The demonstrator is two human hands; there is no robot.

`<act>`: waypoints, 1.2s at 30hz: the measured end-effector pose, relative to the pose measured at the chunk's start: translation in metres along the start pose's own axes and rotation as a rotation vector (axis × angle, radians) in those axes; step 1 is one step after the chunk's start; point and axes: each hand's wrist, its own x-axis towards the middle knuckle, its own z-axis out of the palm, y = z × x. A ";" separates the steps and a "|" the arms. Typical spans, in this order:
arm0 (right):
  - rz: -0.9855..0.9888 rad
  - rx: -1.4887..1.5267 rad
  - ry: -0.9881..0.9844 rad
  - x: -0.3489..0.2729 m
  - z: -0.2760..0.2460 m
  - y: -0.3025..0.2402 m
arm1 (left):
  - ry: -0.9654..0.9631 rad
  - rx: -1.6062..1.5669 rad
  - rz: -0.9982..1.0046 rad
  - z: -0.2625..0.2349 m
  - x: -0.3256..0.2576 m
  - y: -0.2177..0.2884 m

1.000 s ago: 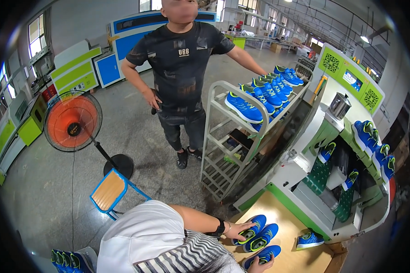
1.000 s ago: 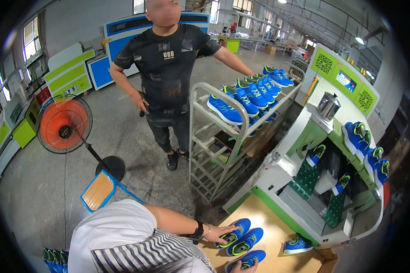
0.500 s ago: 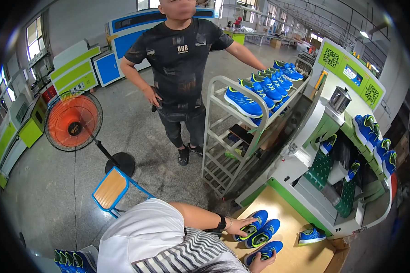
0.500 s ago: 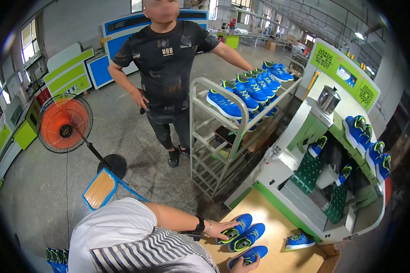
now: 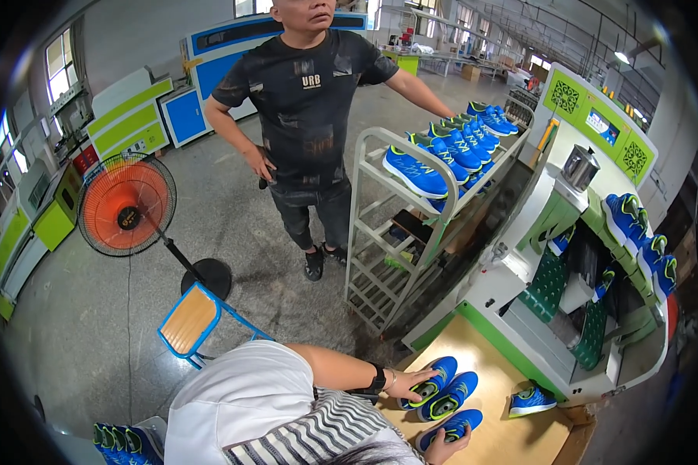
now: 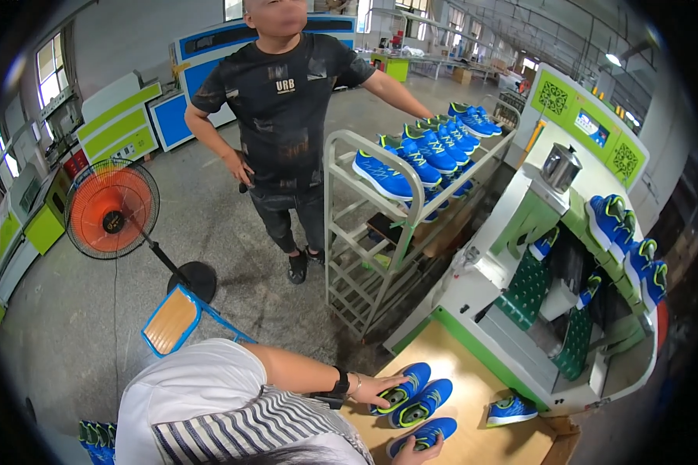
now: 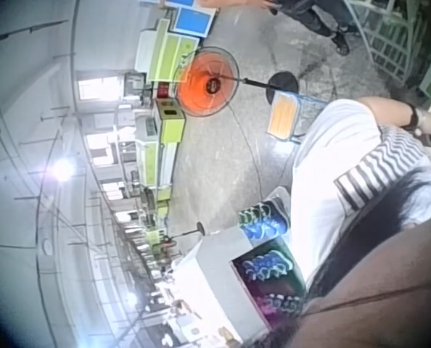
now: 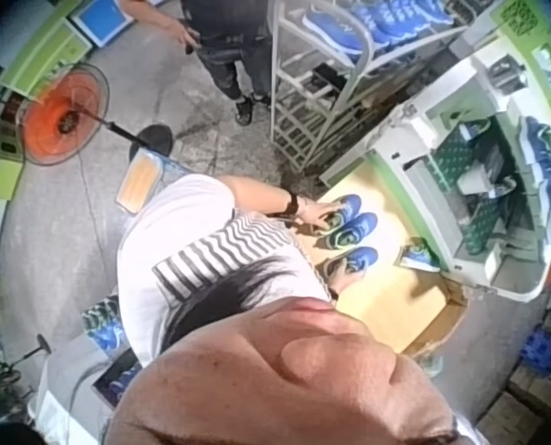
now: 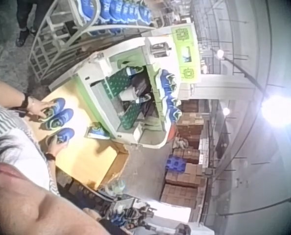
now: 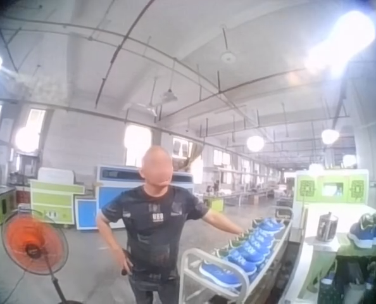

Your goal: The recorder is taking blue and green shoes from a conveyor belt, inspecting them, and placing them on a wooden table.

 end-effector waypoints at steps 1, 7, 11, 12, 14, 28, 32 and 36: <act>0.001 -0.013 -0.005 0.001 0.000 -0.002 | -0.005 -0.004 -0.002 -0.002 -0.001 0.003; 0.006 0.045 0.002 0.009 0.007 0.012 | -0.010 -0.008 -0.016 -0.005 0.004 -0.001; -0.076 -0.030 0.017 0.017 0.011 0.023 | -0.011 0.001 -0.008 -0.011 0.007 0.002; -0.075 -0.030 0.013 0.016 0.012 0.025 | -0.002 -0.003 -0.007 -0.010 0.006 0.004; -0.098 -0.012 0.035 0.015 0.012 0.027 | 0.011 -0.005 -0.005 -0.007 0.003 0.004; 0.190 0.441 -0.065 0.028 -0.010 0.011 | 0.028 -0.070 0.060 -0.022 -0.004 -0.006; 0.009 0.282 0.102 0.058 -0.038 -0.023 | 0.066 0.063 0.096 -0.047 0.024 0.062; -0.227 0.580 -0.068 0.053 -0.039 -0.137 | -0.005 -0.265 0.282 -0.047 0.032 0.138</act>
